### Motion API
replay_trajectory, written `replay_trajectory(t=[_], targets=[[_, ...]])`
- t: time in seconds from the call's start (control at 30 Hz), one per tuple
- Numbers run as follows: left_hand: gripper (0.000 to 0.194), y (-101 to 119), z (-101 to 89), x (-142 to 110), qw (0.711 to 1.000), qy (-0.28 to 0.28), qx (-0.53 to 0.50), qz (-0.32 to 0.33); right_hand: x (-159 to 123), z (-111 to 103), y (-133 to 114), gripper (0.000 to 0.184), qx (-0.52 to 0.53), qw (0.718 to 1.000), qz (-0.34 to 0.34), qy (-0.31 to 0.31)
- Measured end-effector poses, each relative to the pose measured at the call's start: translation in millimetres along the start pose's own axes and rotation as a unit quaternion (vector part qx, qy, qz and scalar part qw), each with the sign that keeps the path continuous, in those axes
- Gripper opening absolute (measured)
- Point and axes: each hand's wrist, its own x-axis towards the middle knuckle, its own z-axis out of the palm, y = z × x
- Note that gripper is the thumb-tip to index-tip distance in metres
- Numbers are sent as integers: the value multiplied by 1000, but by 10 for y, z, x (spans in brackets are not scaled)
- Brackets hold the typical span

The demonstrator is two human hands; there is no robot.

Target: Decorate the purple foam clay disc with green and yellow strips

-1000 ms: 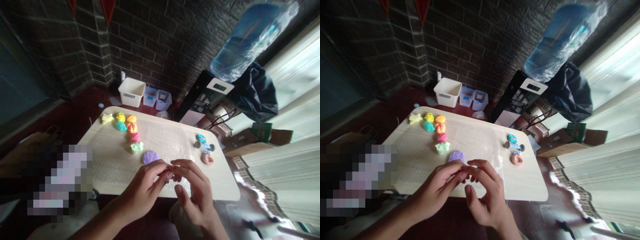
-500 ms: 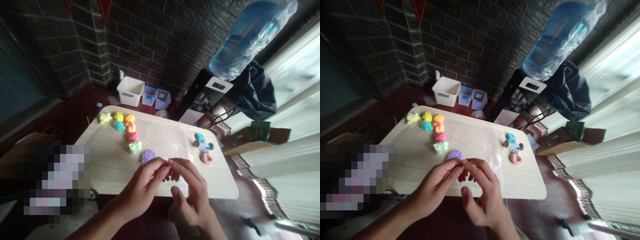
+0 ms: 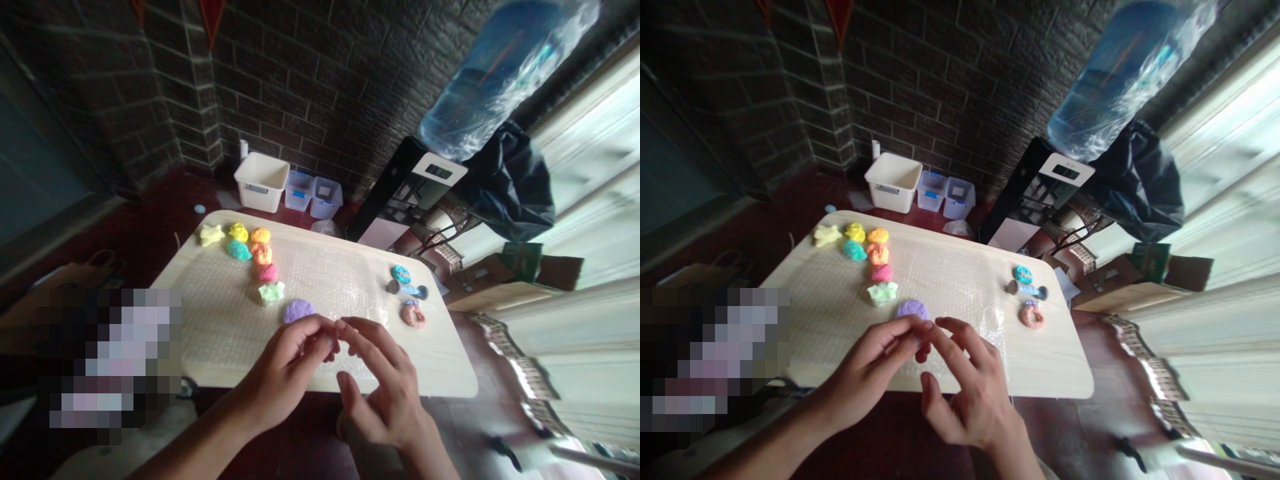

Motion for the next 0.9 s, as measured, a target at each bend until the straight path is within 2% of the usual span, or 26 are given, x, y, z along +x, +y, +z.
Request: replay_trajectory(t=[0.23,0.43,0.53,0.7,0.9], targets=[[32,50,14,42,1000,-4,-19,-2,0,66,18,72,102,994,21,13],[33,60,19,45,999,-6,-35,-5,1,73,13,75,98,995,18,16],[33,34,8,35,999,-21,-27,-13,9,46,4,61,141,989,39,21],[34,6,-3,54,998,-57,-18,-27,2,-9,45,40,193,971,121,65],[29,-10,13,43,997,-60,-41,-40,-12,-30,92,31,209,967,138,48]])
